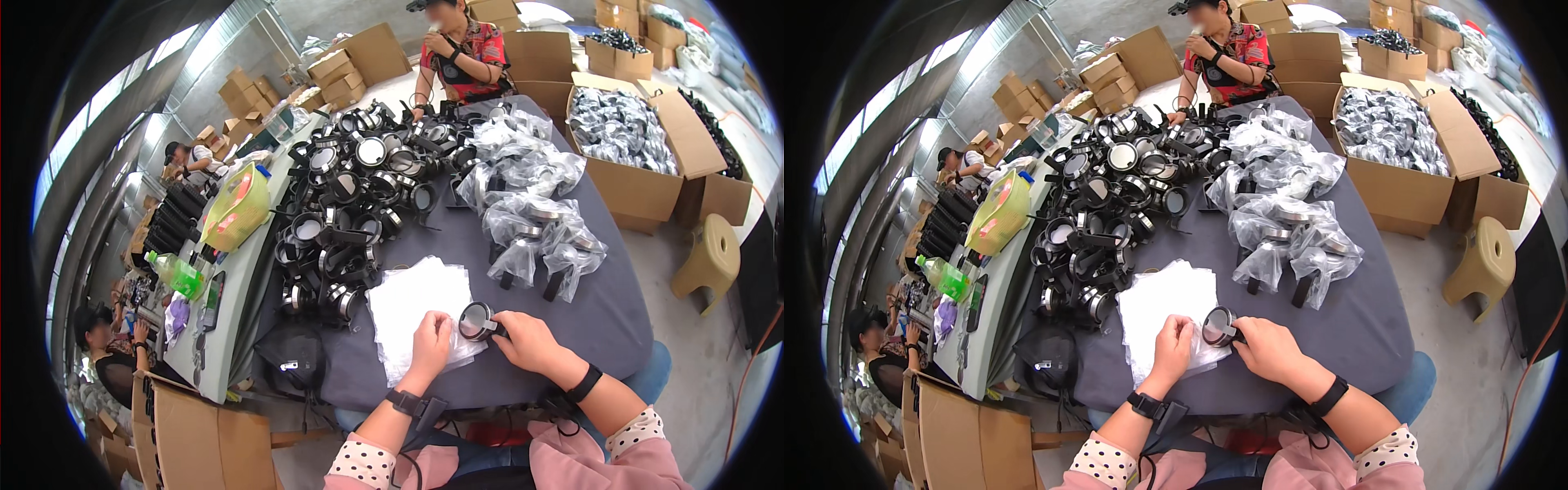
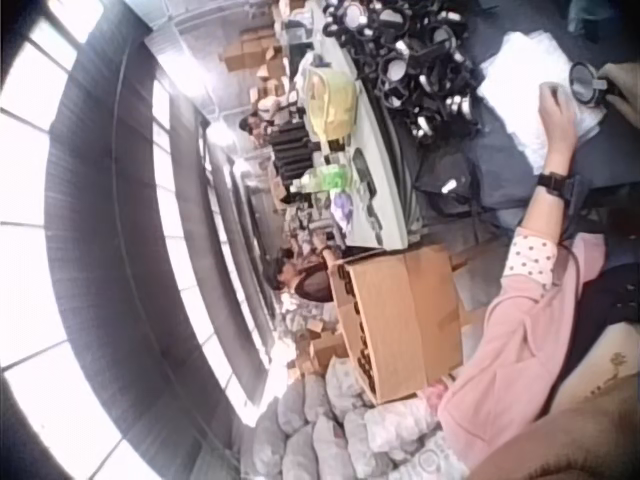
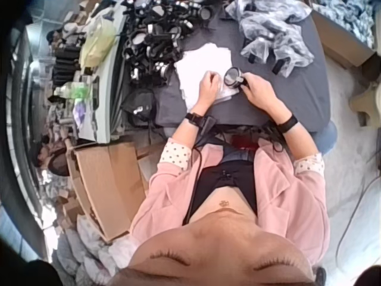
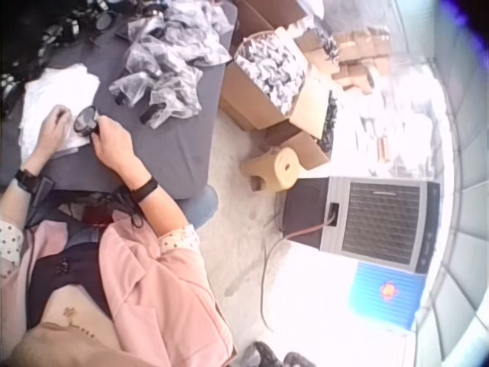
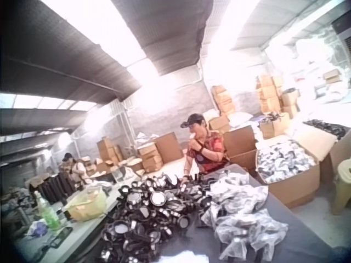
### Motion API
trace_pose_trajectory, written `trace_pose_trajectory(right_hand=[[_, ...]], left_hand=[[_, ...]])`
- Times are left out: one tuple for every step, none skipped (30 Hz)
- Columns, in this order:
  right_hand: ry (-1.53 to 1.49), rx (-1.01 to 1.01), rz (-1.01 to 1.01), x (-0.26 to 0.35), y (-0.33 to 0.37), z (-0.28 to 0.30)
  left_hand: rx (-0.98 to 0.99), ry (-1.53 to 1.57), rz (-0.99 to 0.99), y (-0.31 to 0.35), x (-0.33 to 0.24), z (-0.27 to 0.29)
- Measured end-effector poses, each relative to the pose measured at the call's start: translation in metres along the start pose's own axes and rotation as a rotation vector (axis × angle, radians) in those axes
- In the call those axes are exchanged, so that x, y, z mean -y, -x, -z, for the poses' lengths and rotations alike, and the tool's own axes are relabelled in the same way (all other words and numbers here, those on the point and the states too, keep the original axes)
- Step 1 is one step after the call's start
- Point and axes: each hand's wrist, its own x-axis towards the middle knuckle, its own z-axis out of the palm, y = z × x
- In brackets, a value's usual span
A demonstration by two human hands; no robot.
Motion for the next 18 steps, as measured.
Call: trace_pose_trajectory(right_hand=[[0.059,-0.027,0.03,0.0,-0.001,0.001],[0.116,-0.053,0.059,0.0,-0.002,0.001],[0.109,-0.05,0.068,0.002,-0.003,0.002],[0.137,-0.033,0.045,0.006,-0.004,0.004],[0.16,-0.015,0.03,0.009,-0.007,0.005],[0.15,-0.038,0.069,0.009,-0.009,0.001],[0.221,-0.05,0.096,0.009,-0.007,0.001],[0.28,-0.067,0.14,0.011,-0.008,0.0],[0.289,-0.065,0.126,0.013,-0.007,-0.001],[0.288,-0.093,0.089,0.015,-0.004,0.002],[0.285,-0.114,0.085,0.016,-0.001,0.004],[0.23,-0.111,0.042,0.02,0.001,0.007],[0.221,-0.107,0.072,0.021,0.001,0.007],[0.177,-0.11,0.078,0.022,0.002,0.006],[0.136,-0.114,0.079,0.023,0.001,0.007],[0.074,-0.06,0.067,0.025,-0.001,0.009],[0.072,-0.056,0.078,0.028,-0.003,0.01],[-0.003,-0.037,0.075,0.03,-0.006,0.011]], left_hand=[[-0.041,0.041,0.01,-0.002,0.0,0.001],[-0.049,0.036,0.012,-0.003,-0.003,0.002],[-0.111,0.028,-0.063,-0.004,-0.01,0.005],[-0.176,0.017,-0.139,-0.006,-0.014,0.007],[-0.196,0.002,-0.138,-0.005,-0.017,0.008],[-0.2,-0.07,-0.209,-0.005,-0.018,0.01],[-0.206,-0.147,-0.277,-0.004,-0.019,0.01],[-0.177,-0.178,-0.271,-0.004,-0.012,0.007],[-0.151,-0.208,-0.267,-0.006,-0.003,0.002],[-0.109,-0.207,-0.241,-0.009,-0.002,-0.005],[-0.07,-0.207,-0.209,-0.01,-0.005,-0.01],[-0.064,-0.182,-0.213,-0.009,-0.011,-0.013],[-0.049,-0.149,-0.216,-0.009,-0.016,-0.015],[-0.076,-0.16,-0.212,-0.007,-0.019,-0.013],[-0.064,-0.125,-0.216,-0.006,-0.022,-0.011],[-0.047,-0.088,-0.219,-0.005,-0.024,-0.009],[-0.058,-0.091,-0.218,-0.004,-0.027,-0.006],[-0.025,-0.018,-0.183,-0.004,-0.031,-0.004]])
